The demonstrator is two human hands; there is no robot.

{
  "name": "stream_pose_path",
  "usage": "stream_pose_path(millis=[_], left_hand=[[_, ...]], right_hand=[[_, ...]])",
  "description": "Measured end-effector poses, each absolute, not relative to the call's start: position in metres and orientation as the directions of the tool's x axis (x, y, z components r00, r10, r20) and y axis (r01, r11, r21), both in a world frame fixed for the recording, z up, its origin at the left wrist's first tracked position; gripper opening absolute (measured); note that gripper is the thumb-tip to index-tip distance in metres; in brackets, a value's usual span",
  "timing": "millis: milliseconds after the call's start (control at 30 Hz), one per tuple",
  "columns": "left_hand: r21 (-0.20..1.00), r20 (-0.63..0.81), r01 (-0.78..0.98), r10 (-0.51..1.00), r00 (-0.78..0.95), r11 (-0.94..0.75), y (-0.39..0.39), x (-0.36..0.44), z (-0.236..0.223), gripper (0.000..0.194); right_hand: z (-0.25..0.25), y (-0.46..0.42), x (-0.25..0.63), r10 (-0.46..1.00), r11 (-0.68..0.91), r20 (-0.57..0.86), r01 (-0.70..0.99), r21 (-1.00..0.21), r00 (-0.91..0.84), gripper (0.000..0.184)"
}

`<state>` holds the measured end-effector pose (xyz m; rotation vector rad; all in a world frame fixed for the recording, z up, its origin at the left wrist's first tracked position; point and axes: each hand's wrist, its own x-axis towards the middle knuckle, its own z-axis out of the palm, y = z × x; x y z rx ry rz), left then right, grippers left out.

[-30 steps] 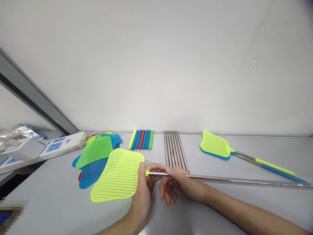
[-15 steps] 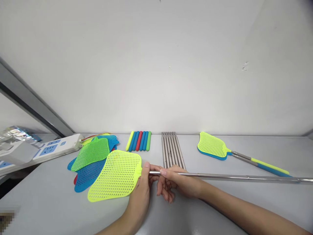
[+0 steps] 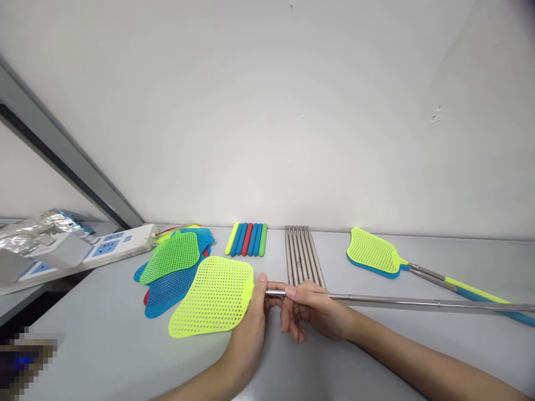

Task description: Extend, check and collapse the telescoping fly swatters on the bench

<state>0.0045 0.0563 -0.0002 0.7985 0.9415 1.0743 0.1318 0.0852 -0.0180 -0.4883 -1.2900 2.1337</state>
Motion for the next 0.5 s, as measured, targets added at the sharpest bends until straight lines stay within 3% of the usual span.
stream_pose_path(millis=[500], left_hand=[[0.903, -0.209, -0.340, 0.961, 0.182, 0.261, 0.058, 0.002, -0.010, 0.042]], right_hand=[[-0.017, 0.082, 0.130, 0.664, -0.256, 0.014, -0.245, -0.935, -0.748, 0.053]])
